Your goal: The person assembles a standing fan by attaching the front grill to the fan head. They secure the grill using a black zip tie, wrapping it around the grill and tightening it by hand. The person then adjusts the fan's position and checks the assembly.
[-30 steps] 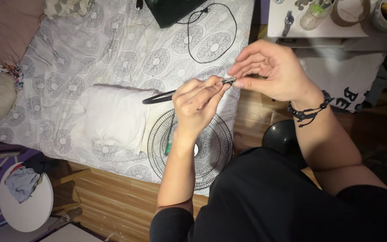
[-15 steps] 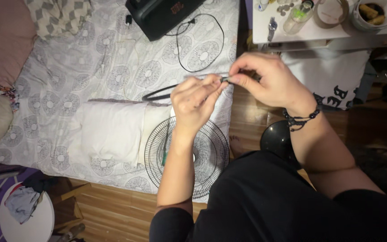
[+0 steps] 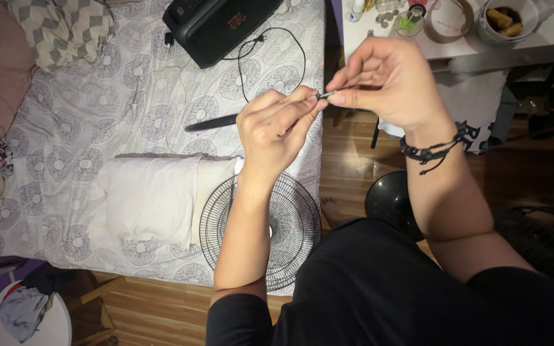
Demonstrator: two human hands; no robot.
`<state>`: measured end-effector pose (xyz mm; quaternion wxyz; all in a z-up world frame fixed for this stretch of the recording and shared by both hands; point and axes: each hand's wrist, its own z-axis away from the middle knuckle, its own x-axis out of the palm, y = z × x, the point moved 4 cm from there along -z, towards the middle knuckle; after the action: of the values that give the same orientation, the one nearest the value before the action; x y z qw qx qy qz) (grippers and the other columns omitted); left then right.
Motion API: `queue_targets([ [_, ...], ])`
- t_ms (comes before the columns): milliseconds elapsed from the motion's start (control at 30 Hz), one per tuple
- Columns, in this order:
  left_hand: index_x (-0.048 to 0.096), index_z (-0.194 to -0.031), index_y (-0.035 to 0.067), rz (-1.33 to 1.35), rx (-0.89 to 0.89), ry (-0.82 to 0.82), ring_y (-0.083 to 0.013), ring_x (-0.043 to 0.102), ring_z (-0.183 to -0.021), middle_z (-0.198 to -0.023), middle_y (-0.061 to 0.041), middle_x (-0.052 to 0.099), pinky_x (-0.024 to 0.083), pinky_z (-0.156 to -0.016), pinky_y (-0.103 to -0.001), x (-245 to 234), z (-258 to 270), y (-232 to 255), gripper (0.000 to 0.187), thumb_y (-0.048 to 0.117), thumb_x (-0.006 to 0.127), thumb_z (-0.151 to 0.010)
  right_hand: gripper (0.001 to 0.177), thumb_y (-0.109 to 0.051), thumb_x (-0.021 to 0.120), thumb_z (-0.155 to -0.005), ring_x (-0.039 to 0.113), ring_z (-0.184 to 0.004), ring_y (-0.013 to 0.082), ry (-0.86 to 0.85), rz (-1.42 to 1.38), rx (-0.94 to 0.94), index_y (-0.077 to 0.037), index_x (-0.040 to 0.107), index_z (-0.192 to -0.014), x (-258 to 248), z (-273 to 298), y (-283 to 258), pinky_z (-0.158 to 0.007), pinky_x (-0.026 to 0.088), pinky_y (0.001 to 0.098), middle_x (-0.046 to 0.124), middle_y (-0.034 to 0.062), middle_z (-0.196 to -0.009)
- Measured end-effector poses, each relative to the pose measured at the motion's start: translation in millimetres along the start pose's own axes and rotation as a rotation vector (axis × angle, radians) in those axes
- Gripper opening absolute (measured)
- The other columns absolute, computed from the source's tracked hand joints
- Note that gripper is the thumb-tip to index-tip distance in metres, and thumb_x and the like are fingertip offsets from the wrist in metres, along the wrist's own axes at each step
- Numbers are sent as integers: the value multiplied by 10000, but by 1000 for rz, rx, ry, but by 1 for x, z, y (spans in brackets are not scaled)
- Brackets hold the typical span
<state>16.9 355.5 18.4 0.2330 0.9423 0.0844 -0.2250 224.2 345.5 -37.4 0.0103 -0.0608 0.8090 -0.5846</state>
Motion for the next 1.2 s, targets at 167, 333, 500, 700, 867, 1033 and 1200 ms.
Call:
queue_targets([
  [167, 773, -902, 12, -27, 43, 20, -149, 576, -652, -904, -49, 772, 477, -601, -296, 0, -3, 1, 138, 46, 886, -830, 177, 61, 715, -993, 756, -1085, 180, -12, -53, 24, 9, 663, -1155, -7, 2, -11, -951, 618, 302, 755, 122, -1120],
  [333, 769, -911, 13, -47, 92, 26, -145, 584, -669, -963, -42, 777, 474, -602, -298, 1, -5, 3, 140, 65, 881, -845, 171, 29, 731, -1014, 727, -1081, 159, -47, 34, -69, 29, 664, -1172, 0, -2, -14, -991, 599, 287, 735, 103, -1117],
  [500, 772, -884, 20, -66, 109, 19, -146, 579, -649, -933, -32, 779, 443, -572, -308, 0, -8, 0, 138, 71, 890, -834, 132, -48, 677, -1052, 687, -987, 138, -116, 290, -2, 32, 713, -1150, 5, -6, -13, -901, 547, 249, 748, 88, -1082],
  [700, 775, -898, 8, -56, 69, 35, -139, 567, -649, -933, -48, 778, 471, -583, -282, -2, -9, -4, 134, 57, 883, -836, 139, -1, 705, -1026, 693, -1038, 145, -73, 329, -136, 47, 707, -1157, 12, -7, -28, -956, 553, 264, 733, 108, -1125],
  [867, 772, -901, 9, -45, 21, 51, -143, 597, -663, -916, -62, 771, 496, -608, -290, -6, -6, -15, 113, 46, 873, -867, 121, 60, 733, -1012, 722, -1020, 143, 84, 188, -25, 39, 723, -1131, -6, -8, -11, -936, 591, 272, 752, 101, -1096],
  [1033, 767, -919, 19, -107, -125, 155, -186, 657, -727, -876, -77, 735, 534, -639, -298, 14, 14, -44, 112, 62, 863, -882, 171, 77, 655, -1022, 715, -972, 146, 385, 48, -295, 20, 647, -1183, -33, -16, 72, -810, 544, 250, 750, 81, -1087],
  [1200, 794, -959, 1, -236, -298, 186, -180, 628, -659, -835, -77, 755, 490, -614, -319, 3, 55, -99, 129, 48, 881, -876, 106, 21, 688, -1032, 677, -930, 134, 864, 74, -124, -1, 654, -1130, -121, 25, 216, -796, 537, 282, 728, 36, -1029],
])
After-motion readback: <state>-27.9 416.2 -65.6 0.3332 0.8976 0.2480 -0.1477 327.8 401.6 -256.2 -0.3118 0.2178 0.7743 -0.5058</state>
